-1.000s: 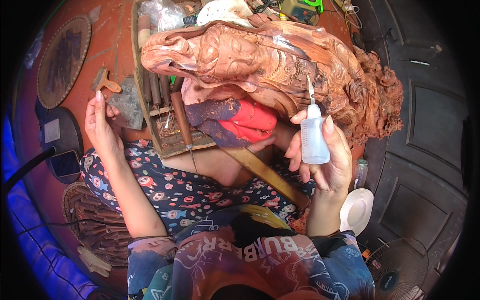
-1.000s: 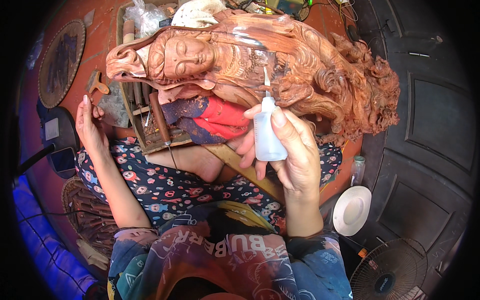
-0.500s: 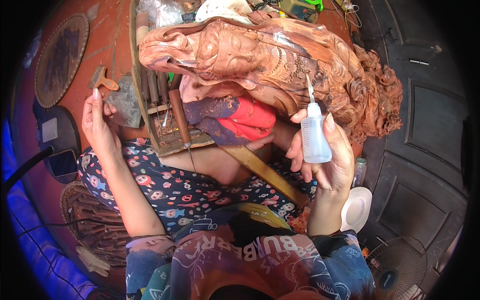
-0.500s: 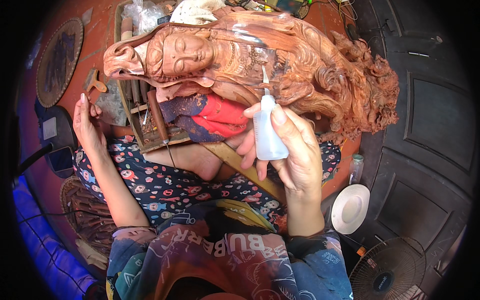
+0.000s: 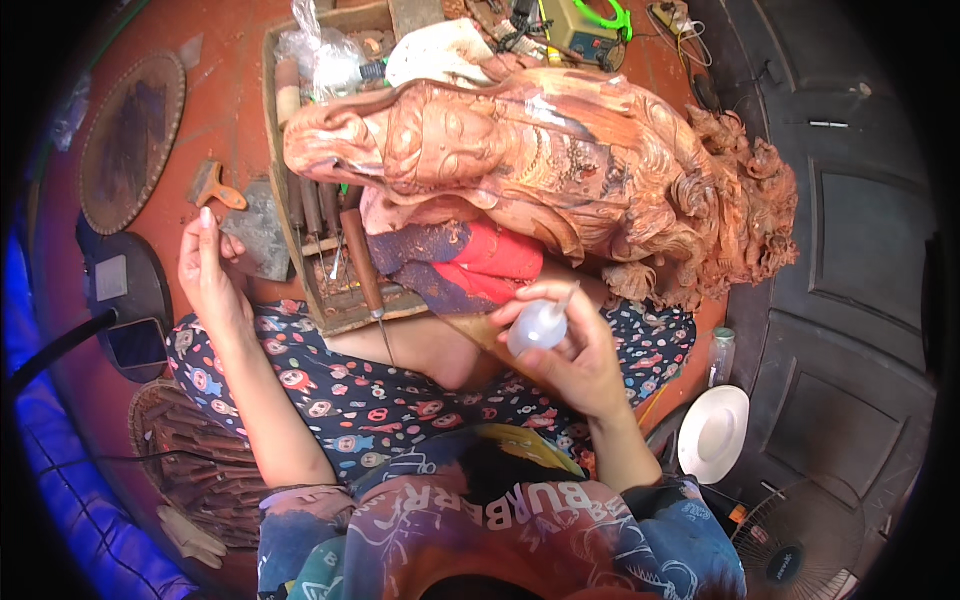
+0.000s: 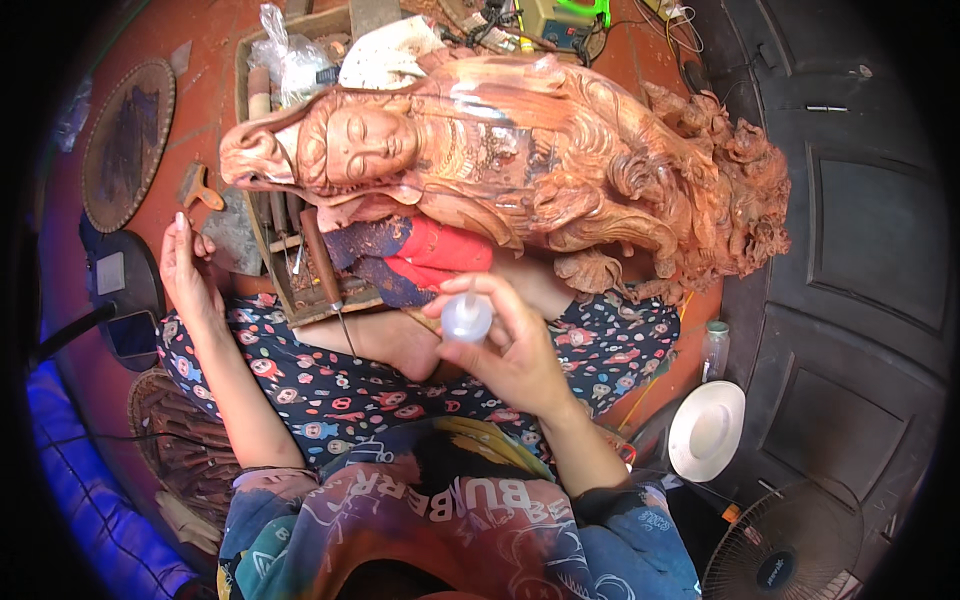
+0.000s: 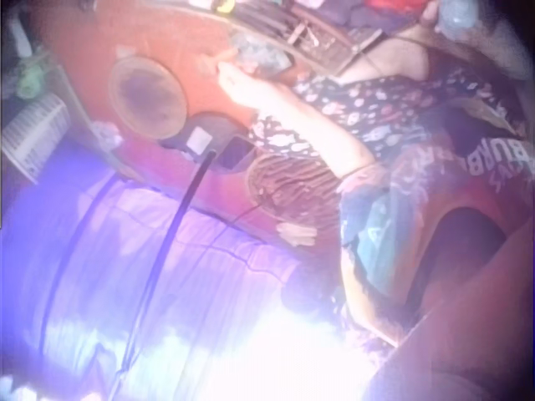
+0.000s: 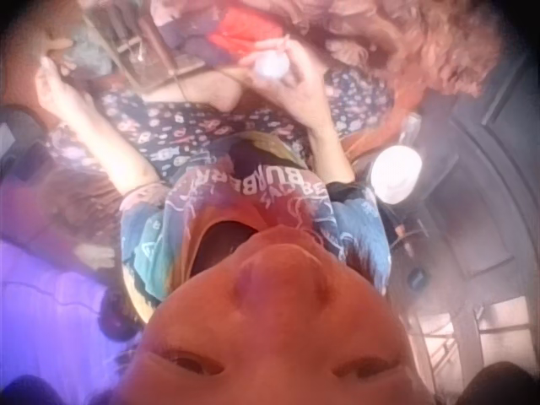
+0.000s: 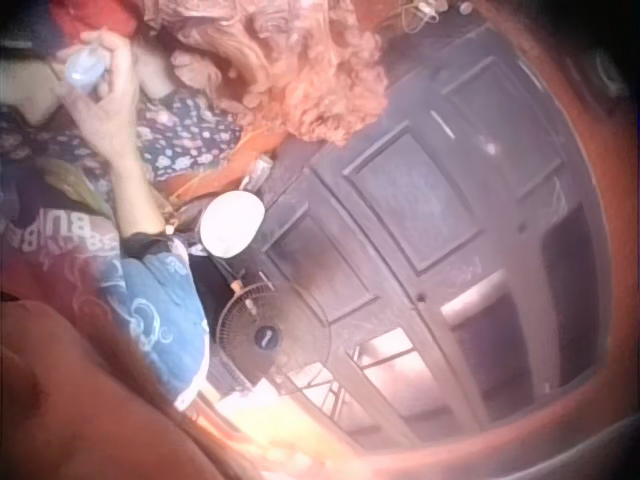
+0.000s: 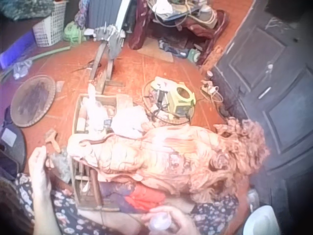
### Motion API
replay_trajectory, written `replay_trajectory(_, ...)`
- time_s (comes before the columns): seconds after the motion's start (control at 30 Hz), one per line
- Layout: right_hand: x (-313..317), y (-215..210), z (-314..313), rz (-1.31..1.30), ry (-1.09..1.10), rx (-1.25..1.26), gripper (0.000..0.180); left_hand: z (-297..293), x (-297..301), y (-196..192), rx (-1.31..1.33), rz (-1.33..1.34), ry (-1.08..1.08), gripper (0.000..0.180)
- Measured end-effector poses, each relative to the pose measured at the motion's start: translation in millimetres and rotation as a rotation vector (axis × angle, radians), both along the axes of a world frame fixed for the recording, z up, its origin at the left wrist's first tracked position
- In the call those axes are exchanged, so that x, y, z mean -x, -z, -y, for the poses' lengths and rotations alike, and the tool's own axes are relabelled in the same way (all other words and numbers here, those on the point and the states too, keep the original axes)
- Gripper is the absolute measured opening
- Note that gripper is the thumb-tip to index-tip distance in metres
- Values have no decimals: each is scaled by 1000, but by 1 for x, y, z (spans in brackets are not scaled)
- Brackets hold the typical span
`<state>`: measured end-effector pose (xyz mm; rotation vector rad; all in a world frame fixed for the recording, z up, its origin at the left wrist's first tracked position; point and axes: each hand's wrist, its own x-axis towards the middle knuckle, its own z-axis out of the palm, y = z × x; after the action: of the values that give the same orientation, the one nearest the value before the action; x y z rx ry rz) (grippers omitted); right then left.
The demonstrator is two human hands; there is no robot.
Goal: The person carves a large wooden sculpture of a reclining figure using a chisel and mallet. They apply a liquid from a small bottle to the surface and continue chiseling details on the torso and head.
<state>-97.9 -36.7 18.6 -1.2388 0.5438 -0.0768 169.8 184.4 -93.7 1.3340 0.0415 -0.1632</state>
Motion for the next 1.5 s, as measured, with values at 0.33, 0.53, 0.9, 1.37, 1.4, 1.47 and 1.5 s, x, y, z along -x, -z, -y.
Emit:
replay_trajectory(0.33, -17, 6, -18, 255, -236, 446, 47, 16, 104, -90, -126, 316, 194, 20)
replay_trajectory(0.53, -10, 15, -37, 178, -102, 49, 51, 18, 140, -84, 358, -396, 265, 8)
replay_trajectory(0.9, -2, 21, -46, 151, -198, -8, 49, 14, 154, -81, 507, -409, 271, 27)
replay_trajectory(1.37, 15, 29, -47, 195, -193, 37, 51, 10, 168, -98, -159, 308, 699, 69)
replay_trajectory(1.4, 16, 28, -49, 199, -177, 24, 51, 10, 174, -103, -294, 395, 805, 70)
replay_trajectory(1.47, 14, 33, -50, 240, -226, 69, 60, 16, 190, -109, -355, 399, 766, 59)
replay_trajectory(1.5, 11, 36, -55, 275, -186, 10, 63, 16, 195, -107, -387, 383, 724, 55)
